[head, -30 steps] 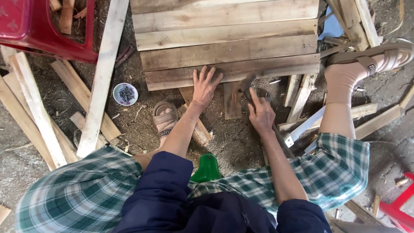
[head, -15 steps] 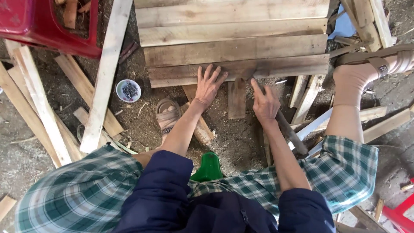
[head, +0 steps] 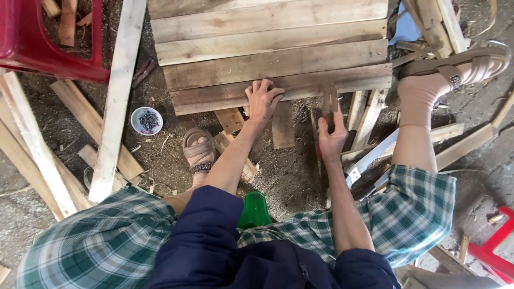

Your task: The person sits on the ground and uses a hammer to drive nails into wooden planks, securing them to a frame. They also use pliers to adjust nails and a ruler to measure alignment while assembling the structure.

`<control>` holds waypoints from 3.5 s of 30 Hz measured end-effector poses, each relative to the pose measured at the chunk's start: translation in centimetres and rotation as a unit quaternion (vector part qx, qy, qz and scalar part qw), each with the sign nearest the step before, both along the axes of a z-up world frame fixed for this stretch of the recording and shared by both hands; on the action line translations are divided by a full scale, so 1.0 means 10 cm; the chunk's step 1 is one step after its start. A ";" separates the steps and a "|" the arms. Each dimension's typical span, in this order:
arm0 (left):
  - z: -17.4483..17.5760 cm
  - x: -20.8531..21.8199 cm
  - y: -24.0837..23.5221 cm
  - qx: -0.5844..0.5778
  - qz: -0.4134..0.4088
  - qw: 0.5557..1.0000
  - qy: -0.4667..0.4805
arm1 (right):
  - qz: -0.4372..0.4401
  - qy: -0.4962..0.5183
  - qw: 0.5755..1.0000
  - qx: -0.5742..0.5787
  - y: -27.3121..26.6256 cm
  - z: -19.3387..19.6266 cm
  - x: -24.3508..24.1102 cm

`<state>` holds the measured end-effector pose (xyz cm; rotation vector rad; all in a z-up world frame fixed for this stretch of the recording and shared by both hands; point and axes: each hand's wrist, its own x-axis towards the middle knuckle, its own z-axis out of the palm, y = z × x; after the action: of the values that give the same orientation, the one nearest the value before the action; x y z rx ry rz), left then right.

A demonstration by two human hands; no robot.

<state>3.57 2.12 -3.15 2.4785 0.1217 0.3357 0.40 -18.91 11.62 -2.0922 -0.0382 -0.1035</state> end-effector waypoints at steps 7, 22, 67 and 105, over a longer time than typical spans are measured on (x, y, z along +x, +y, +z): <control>0.05 0.05 0.02 -0.005 -0.026 1.000 0.001 | -0.001 0.120 0.991 0.063 -0.04 -0.34 -0.07; 0.03 0.16 -0.08 0.039 -0.013 0.999 0.013 | 0.017 0.142 0.989 0.027 0.16 -0.14 -0.15; 0.55 -0.28 -0.13 0.210 -0.091 0.973 0.022 | 0.098 -0.070 0.990 -0.078 0.23 -0.45 -0.05; 0.45 -0.28 -0.16 0.209 -0.096 0.972 0.055 | 0.079 -0.045 0.990 -0.104 0.38 -0.30 -0.08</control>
<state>0.82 0.55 1.31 2.8971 -0.1615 0.1517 -0.45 -15.11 8.62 -2.2817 -0.2790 -0.1013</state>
